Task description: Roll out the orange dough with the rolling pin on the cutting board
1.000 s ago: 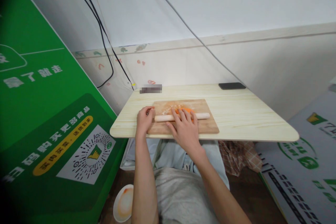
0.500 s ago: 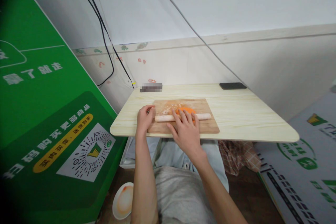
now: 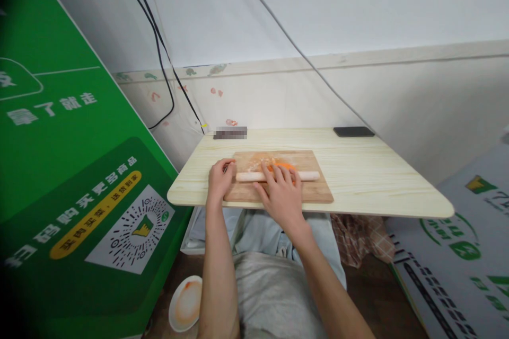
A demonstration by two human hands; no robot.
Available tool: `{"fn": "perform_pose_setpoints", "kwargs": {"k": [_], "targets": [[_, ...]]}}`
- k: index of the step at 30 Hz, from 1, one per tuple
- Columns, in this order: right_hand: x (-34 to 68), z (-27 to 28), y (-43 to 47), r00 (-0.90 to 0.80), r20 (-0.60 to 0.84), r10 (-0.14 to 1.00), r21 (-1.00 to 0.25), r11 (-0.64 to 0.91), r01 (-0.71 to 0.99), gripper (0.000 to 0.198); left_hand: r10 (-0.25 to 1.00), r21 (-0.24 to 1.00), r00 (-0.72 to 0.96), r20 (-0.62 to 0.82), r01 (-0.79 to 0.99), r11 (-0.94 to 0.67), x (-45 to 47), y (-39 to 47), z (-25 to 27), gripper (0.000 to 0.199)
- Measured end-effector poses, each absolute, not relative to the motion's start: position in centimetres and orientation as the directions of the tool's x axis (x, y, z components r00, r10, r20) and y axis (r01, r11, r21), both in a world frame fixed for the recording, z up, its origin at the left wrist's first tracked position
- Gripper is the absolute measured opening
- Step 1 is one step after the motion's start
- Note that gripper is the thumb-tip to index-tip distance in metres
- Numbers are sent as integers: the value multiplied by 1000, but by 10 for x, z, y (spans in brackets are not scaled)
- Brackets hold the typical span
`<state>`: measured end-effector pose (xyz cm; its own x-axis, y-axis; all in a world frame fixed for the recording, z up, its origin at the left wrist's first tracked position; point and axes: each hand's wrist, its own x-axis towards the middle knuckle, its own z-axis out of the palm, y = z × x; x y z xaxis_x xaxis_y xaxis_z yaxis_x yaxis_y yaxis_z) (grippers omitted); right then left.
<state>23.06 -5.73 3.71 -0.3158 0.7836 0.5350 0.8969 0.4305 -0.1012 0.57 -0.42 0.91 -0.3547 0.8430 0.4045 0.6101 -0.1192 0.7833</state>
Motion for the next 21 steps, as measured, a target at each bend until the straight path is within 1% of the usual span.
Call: {"fn": "perform_pose_setpoints", "kwargs": {"k": [3, 6, 10, 16, 21], "targets": [[234, 30, -74, -316, 554, 771, -77, 425, 902, 64, 842, 779, -354, 408, 615, -119, 7, -5, 11, 26], [234, 29, -71, -319, 548, 773, -70, 422, 904, 64, 842, 781, -356, 406, 614, -116, 7, -6, 12, 25], [230, 36, -45, -314, 522, 793, -101, 423, 900, 64, 841, 778, -353, 410, 617, -121, 7, -6, 13, 25], [224, 51, -16, -300, 466, 833, -150, 408, 901, 55, 846, 778, -357, 396, 619, -104, 7, -5, 12, 24], [227, 44, -33, -307, 502, 809, -128, 420, 898, 58, 845, 783, -357, 398, 613, -110, 7, -5, 11, 24]]}}
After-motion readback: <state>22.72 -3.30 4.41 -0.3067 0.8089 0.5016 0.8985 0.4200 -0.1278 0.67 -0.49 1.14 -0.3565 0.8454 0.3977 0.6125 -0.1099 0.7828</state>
